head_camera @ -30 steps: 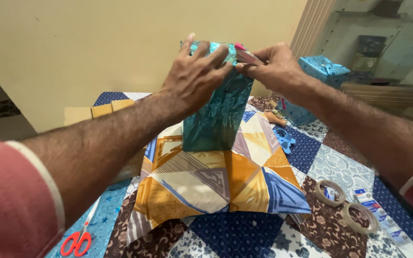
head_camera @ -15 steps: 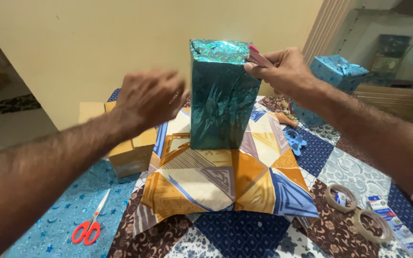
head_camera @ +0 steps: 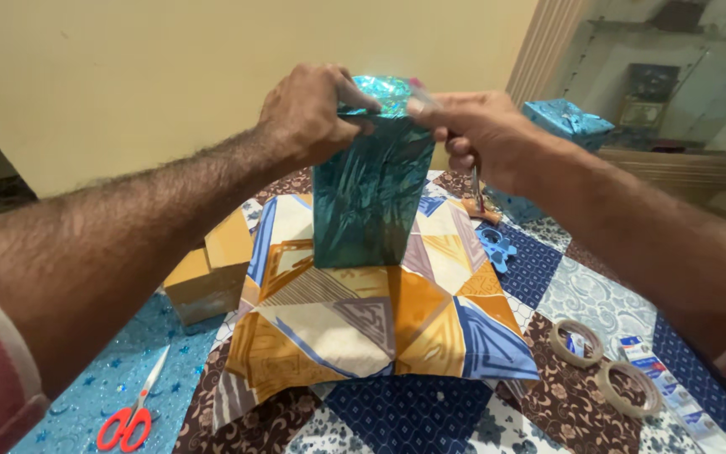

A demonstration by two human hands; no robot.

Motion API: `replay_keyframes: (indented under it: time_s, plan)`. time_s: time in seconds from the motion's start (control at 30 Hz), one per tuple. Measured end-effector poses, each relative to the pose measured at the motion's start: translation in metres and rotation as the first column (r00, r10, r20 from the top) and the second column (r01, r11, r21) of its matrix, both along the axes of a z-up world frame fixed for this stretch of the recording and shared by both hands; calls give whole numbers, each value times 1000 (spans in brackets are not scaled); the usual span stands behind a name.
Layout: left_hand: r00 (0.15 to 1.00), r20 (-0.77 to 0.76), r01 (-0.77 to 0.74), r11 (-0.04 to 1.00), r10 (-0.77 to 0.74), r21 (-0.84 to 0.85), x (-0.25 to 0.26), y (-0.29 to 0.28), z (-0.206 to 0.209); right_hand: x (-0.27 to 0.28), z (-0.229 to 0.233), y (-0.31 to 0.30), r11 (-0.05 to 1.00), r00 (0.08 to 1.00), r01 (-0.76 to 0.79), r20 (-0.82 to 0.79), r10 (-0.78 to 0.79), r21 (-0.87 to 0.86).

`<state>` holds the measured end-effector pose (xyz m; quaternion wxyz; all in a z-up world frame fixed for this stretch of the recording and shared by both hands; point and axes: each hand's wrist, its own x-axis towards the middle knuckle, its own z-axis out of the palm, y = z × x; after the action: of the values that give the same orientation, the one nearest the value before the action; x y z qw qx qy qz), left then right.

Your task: The person wraps a rectangular box with teal wrapping paper, folds the edges, and secures them with clear tape using a handheld dispenser. The person then places the wrapped box on top of another wrapped box and opens a cardboard box to retrieve a roll of tape.

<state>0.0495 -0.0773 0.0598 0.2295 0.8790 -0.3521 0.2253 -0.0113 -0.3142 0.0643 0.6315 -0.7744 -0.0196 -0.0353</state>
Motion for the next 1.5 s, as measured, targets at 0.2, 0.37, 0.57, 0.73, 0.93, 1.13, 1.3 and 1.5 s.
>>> replay_keyframes:
  time_s: [0.2,0.37,0.57,0.73,0.93,1.13,1.3,1.5]
  plan:
    - [995,69,82,994,-76,-74,6,1,-8,6,18,7,989,985,-132,124,123,71]
    - [998,-37,48,997,-50,-60,10,1,-4,7,26,19,929,945,37,316,87,-367]
    - [995,14,94,996,-94,-7,18,5,1,3,26,37,790,936,218,351,-3,-574]
    - [997,58,61,998,-59,-34,16,3,-4,4,24,43,675,911,297,413,13,-675]
    - [994,87,64,998,-62,-22,13,8,-2,5,22,43,543,881,376,472,43,-751]
    - [991,91,108,988,-99,-106,21,8,-6,2,22,46,563,859,366,502,102,-741]
    - [985,127,121,991,-113,-60,27,5,-10,-3,24,50,585,902,314,427,61,-748]
    - [989,86,123,992,-119,-33,22,4,-10,-3,27,54,601,917,291,396,47,-744]
